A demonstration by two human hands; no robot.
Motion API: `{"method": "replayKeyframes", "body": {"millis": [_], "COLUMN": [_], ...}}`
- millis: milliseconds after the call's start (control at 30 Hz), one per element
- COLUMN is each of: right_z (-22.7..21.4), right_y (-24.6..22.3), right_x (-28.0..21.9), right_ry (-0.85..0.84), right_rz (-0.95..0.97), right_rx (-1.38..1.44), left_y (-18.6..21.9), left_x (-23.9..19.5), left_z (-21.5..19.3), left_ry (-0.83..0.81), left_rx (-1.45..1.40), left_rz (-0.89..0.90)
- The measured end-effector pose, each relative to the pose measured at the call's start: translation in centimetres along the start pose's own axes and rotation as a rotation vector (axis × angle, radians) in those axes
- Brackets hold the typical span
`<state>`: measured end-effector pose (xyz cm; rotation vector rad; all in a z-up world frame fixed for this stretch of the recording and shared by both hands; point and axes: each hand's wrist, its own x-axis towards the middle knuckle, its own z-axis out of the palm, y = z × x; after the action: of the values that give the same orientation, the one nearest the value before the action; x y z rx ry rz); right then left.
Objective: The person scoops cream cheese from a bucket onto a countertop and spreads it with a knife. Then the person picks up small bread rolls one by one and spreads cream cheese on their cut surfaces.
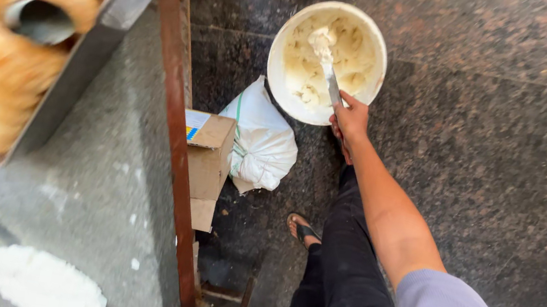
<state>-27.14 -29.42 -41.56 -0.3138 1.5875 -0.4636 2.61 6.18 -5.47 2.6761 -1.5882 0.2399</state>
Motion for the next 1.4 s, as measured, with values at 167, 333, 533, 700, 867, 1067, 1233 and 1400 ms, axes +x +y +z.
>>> {"method": "replayKeyframes", "body": {"millis": [167, 333, 533, 700, 867, 1067, 1233, 1400], "right_z": [-3.6, -6.3, -7.4, -5.4, -1.5, 7.1, 9.5, 7.2], "right_y": [-0.7, -4.1, -10.5, -13.9, -16.8, -15.1, -5.8, -9.5], "right_x": [-6.2, -15.3, -33.8, -49.6, -60.0, -57.8, -50.2, -50.4], "right_ry": [0.078, -0.028, -0.197, -0.3, -0.537, -0.66, -0.399, -0.666], "right_rz": [-0.18, -0.211, -0.273, -0.477, -0.958, -1.691, -1.92, -0.989], "right_rx": [-0.232, -0.201, -0.098, -0.12, -0.231, -0.233, -1.217, -0.932], "left_y": [3.0, 6.5, 6.6, 5.6, 2.7, -6.3, -7.6, -7.1], "left_x": [2.8, 5.0, 5.7, 5.0, 2.2, -8.5, -12.6, -12.0], "left_z": [-2.0, -4.5, -5.9, -5.0, -5.2, -7.3, -7.4, -6.7], "left_ry": [0.1, 0.139, 0.145, 0.133, 0.351, 0.492, 0.483, 0.46], "left_rx": [0.016, 0.01, -0.117, -0.362, -0.537, -0.409, -0.269, -0.259], "left_rz": [0.149, 0.156, 0.194, 0.2, 0.028, -0.541, -0.664, -0.697]}}
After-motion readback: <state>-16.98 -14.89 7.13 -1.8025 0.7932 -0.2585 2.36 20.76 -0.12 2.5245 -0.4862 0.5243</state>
